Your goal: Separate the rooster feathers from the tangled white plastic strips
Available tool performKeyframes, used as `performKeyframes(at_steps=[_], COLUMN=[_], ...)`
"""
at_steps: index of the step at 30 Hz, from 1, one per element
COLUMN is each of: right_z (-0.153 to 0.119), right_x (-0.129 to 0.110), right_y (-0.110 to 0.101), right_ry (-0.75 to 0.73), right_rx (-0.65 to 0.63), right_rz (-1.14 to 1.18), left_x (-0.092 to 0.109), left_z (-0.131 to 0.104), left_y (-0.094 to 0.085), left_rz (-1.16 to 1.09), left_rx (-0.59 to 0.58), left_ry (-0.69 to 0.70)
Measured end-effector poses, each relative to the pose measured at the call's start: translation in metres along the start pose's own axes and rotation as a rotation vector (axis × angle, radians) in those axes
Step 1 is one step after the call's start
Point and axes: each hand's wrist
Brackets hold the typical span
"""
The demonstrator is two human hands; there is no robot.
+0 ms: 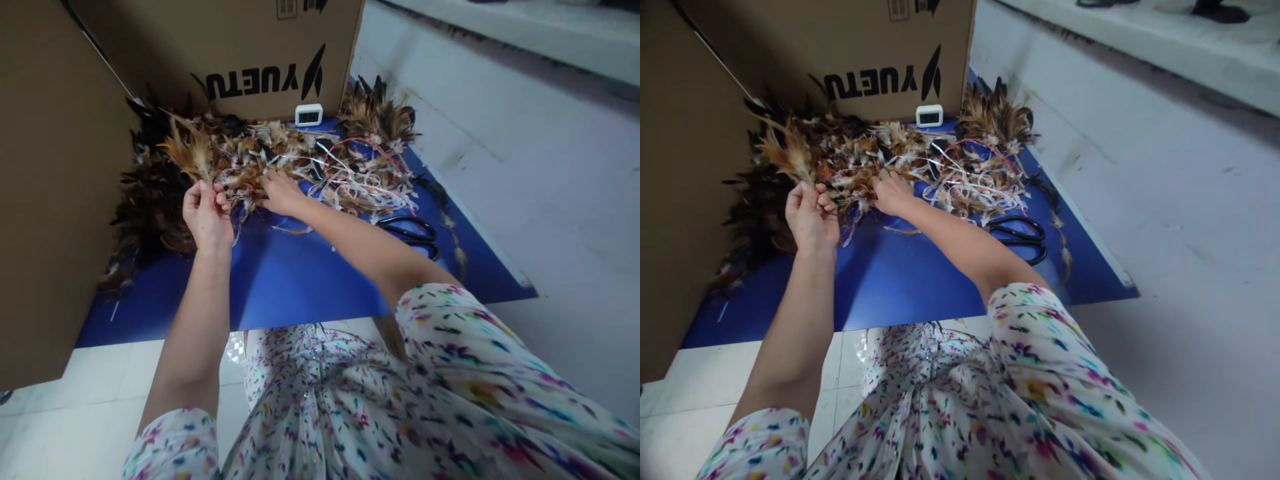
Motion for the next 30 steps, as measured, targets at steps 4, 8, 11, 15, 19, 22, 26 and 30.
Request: performKeyframes(at_steps=[4,8,11,15,19,22,26,30], right_z=[0.029,0.038,0.039,0.030,0.011,-0.007,-0.029,-0.045], right_x=[0.000,0.009,0.022,0.046,0.073,0.088,0.098,0.104], right_y=[0.014,0.013,0.003,-0.020,-0.045,-0.058,-0.069,-0.074], right_ry=[0.071,0.055,0.083,0.095,0.109,0.114,0.138,0.149], right_rx=[-0.046,-0.019,0.045,0.169,0.266,0.301,0.333,0.314], right_rz=[-0.011,0.038,0.139,0.253,0.303,0.361,0.404,0.351], left_x=[0.001,0.003,0.004,0.004,0.004,0.005,0.004,0.000], left_z=[0.000,-0.002,-0.003,-0.002,-0.003,-0.005,-0.005,-0.003], left_y=[0.001,0.003,0.004,0.004,0.005,0.006,0.006,0.005], left_rz=[0.038,0.013,-0.030,-0.048,-0.025,-0.031,-0.041,-0.026], left_rx=[0.010,0.032,0.055,0.045,0.022,0.032,0.031,0.016], left_ry=[-0.015,-0.034,-0.054,-0.064,-0.072,-0.089,-0.108,-0.099])
Point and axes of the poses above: each hand's wrist, its own z-axis towards the middle knuckle, its own y-axis out of the palm, x = y × z, and after that the axes turned 10 degrees about z, right-handed
